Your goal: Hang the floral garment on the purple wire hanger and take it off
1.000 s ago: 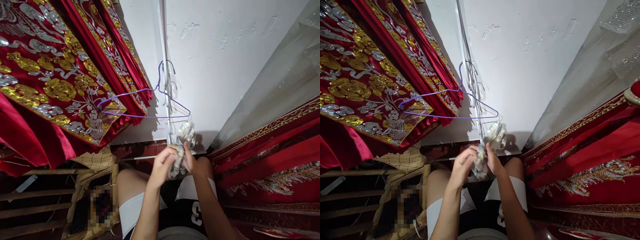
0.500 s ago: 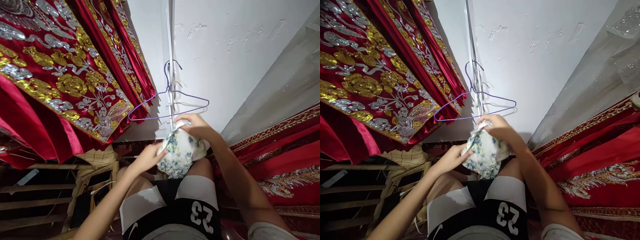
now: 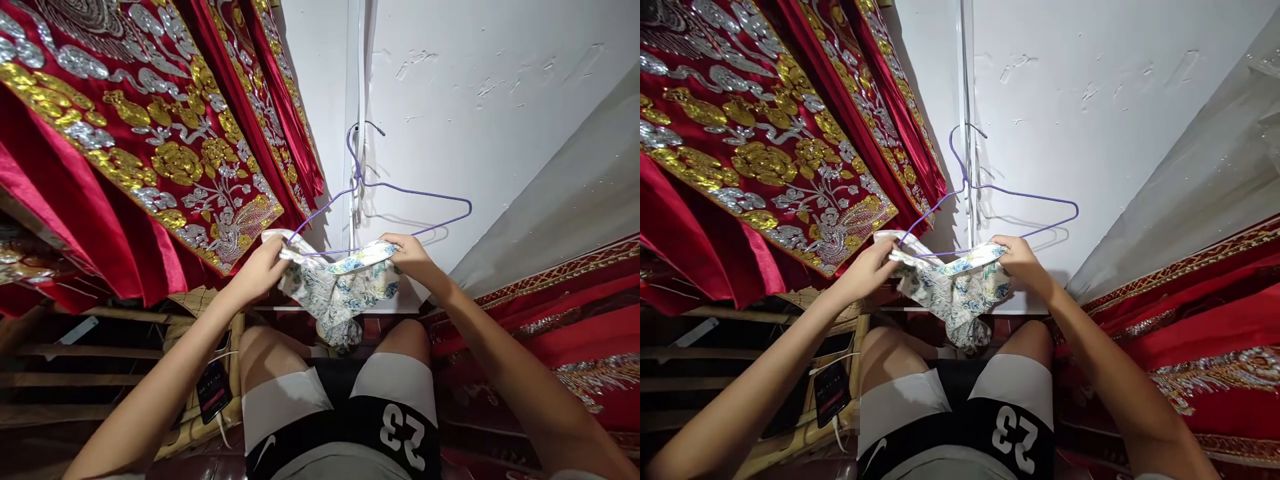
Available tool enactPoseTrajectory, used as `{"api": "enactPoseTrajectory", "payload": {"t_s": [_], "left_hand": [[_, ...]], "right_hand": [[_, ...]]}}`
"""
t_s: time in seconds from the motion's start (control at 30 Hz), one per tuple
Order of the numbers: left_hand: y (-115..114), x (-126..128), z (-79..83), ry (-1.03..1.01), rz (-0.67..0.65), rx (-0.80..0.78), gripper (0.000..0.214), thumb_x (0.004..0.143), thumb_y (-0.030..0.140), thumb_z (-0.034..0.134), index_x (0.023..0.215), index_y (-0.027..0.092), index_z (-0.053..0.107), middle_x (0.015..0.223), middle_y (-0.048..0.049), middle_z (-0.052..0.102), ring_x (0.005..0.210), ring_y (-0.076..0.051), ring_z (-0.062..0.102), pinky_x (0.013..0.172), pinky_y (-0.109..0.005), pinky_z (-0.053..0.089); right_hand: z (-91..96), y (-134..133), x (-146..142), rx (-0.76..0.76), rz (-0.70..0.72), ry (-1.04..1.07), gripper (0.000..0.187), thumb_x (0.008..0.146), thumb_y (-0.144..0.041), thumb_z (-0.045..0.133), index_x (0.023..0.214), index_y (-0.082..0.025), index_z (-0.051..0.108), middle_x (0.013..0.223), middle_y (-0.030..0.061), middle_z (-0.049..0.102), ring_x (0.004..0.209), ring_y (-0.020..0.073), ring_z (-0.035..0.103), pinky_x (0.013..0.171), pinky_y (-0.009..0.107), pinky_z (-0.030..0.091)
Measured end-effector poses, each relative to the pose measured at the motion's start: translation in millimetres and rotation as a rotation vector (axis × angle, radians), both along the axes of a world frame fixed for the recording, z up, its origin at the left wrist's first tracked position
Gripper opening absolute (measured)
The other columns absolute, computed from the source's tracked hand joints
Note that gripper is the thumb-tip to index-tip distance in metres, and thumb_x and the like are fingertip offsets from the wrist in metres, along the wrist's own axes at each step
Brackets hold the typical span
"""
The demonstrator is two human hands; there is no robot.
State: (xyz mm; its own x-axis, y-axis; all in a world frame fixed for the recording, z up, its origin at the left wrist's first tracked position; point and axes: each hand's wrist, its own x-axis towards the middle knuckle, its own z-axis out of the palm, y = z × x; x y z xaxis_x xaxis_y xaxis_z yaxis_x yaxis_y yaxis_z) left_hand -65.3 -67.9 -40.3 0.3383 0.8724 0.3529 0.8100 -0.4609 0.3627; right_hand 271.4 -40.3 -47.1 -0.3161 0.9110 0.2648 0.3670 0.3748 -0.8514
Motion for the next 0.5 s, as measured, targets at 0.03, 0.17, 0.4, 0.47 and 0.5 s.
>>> {"api": "enactPoseTrajectory", "payload": {"t_s": [0.03, 0.17, 0.4, 0.47, 0.5], "left_hand": [[4.5, 8.3, 5.7, -0.085, -0.019, 0.036, 0.015, 0.092, 0.032, 0.045, 0.089, 0.020, 0.053, 0.099, -0.0100, 0.066, 0.089, -0.024, 0.063, 0.085, -0.037, 0.050], [19.6, 34.4, 27.7, -0.313, -0.050, 0.148, 0.032, 0.094, 0.034, 0.050, 0.120, 0.017, 0.057, 0.108, -0.0088, 0.069, 0.093, -0.022, 0.064, 0.086, -0.035, 0.050], [43.8, 17.9, 46.1, -0.532, -0.142, -0.190, 0.042, 0.082, 0.052, 0.069, 0.105, 0.017, 0.075, 0.098, -0.0093, 0.075, 0.087, -0.025, 0.067, 0.073, -0.030, 0.053], [47.4, 15.9, 47.8, -0.597, -0.150, -0.290, 0.041, 0.077, 0.052, 0.075, 0.099, 0.017, 0.077, 0.093, -0.0087, 0.076, 0.081, -0.023, 0.066, 0.068, -0.029, 0.052], [48.6, 16.6, 47.8, -0.636, -0.153, -0.336, 0.041, 0.074, 0.051, 0.077, 0.096, 0.017, 0.077, 0.090, -0.0081, 0.075, 0.077, -0.022, 0.066, 0.065, -0.029, 0.051]], "right_hand": [[2.4, -5.1, -2.8, -0.017, -0.002, 0.002, 0.020, 0.063, -0.018, 0.049, 0.074, -0.016, 0.067, 0.073, 0.0013, 0.063, 0.071, 0.0165, 0.055, 0.061, 0.026, 0.038], [2.1, -17.0, -8.1, -0.065, -0.055, 0.021, 0.039, 0.060, -0.016, 0.048, 0.089, -0.018, 0.072, 0.080, 0.0023, 0.069, 0.067, 0.0168, 0.056, 0.058, 0.026, 0.040], [10.8, 3.8, 53.8, 0.162, -0.576, 0.065, 0.083, 0.061, -0.018, 0.063, 0.143, -0.018, 0.048, 0.066, -0.0022, 0.062, 0.059, 0.0192, 0.056, 0.057, 0.029, 0.043], [19.7, 10.4, 67.5, 0.202, -0.609, 0.010, 0.069, 0.062, -0.018, 0.063, 0.131, -0.019, 0.057, 0.062, -0.0041, 0.057, 0.056, 0.0179, 0.053, 0.056, 0.030, 0.042], [24.3, 11.9, 71.0, 0.234, -0.635, -0.003, 0.065, 0.062, -0.018, 0.064, 0.127, -0.019, 0.058, 0.061, -0.0045, 0.056, 0.056, 0.0175, 0.053, 0.057, 0.030, 0.042]]}}
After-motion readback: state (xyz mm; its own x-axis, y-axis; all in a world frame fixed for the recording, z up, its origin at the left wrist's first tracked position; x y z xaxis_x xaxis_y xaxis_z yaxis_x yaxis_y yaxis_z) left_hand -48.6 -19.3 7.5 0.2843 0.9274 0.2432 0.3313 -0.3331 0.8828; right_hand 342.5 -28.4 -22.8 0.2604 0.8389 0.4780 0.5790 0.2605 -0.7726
